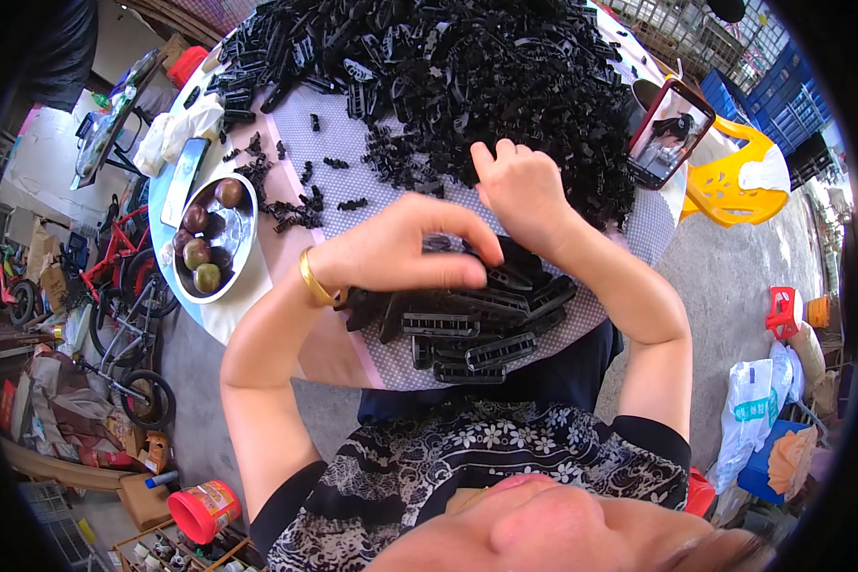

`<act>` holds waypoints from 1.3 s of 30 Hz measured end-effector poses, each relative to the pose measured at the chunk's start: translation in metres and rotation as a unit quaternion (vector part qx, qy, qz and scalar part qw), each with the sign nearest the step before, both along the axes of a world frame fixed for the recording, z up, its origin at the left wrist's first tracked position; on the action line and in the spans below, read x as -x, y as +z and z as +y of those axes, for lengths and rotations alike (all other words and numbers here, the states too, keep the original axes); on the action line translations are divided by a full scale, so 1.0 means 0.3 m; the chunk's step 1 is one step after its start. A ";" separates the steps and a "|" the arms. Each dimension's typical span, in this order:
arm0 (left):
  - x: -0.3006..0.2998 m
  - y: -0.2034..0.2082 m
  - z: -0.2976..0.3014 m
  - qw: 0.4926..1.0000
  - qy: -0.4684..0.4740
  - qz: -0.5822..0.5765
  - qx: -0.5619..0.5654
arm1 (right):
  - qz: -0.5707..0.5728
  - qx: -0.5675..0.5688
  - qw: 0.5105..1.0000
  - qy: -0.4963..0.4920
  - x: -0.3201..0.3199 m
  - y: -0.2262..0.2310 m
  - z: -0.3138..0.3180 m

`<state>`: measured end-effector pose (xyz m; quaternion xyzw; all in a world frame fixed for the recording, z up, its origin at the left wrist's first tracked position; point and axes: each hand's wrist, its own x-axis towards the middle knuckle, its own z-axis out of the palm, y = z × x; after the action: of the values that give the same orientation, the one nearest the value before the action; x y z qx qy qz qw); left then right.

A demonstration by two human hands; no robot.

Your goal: The person assembles plastic components by picking small clips and plastic pieces from a pile, pressing them together by hand, and stacking the completed units on the table.

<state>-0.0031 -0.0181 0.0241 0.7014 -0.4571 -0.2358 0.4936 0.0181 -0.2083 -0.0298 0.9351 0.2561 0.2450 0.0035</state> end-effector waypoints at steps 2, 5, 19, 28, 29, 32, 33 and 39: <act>-0.024 0.000 0.000 0.992 0.098 0.074 -0.020 | -0.036 0.032 0.999 -0.018 0.001 -0.014 0.014; -0.070 -0.063 0.018 0.972 0.217 0.091 -0.020 | -0.027 0.021 0.999 -0.029 -0.010 -0.014 0.034; -0.126 -0.125 -0.012 0.944 0.241 -0.173 -0.141 | 0.026 -0.033 0.999 -0.004 -0.034 -0.023 0.025; -0.128 -0.136 -0.027 0.914 0.305 -0.254 -0.081 | 0.227 -0.341 0.911 0.055 -0.079 0.062 -0.069; -0.132 -0.141 -0.034 0.904 0.279 -0.315 -0.071 | 0.228 -0.341 0.910 0.056 -0.084 0.061 -0.079; -0.152 -0.160 -0.039 0.907 0.232 -0.341 -0.083 | 0.287 -0.373 0.877 0.099 -0.097 0.064 -0.096; -0.156 -0.163 -0.041 0.903 0.209 -0.365 -0.089 | 0.292 -0.386 0.869 0.107 -0.102 0.070 -0.107; -0.153 -0.175 -0.058 0.864 0.181 -0.443 -0.155 | 0.273 -0.453 0.839 0.126 -0.117 0.085 -0.131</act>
<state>0.0427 -0.0354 -0.0285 0.8699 -0.4502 0.1251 0.1581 0.0532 -0.2475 -0.0041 0.8206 0.2229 0.0672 -0.5219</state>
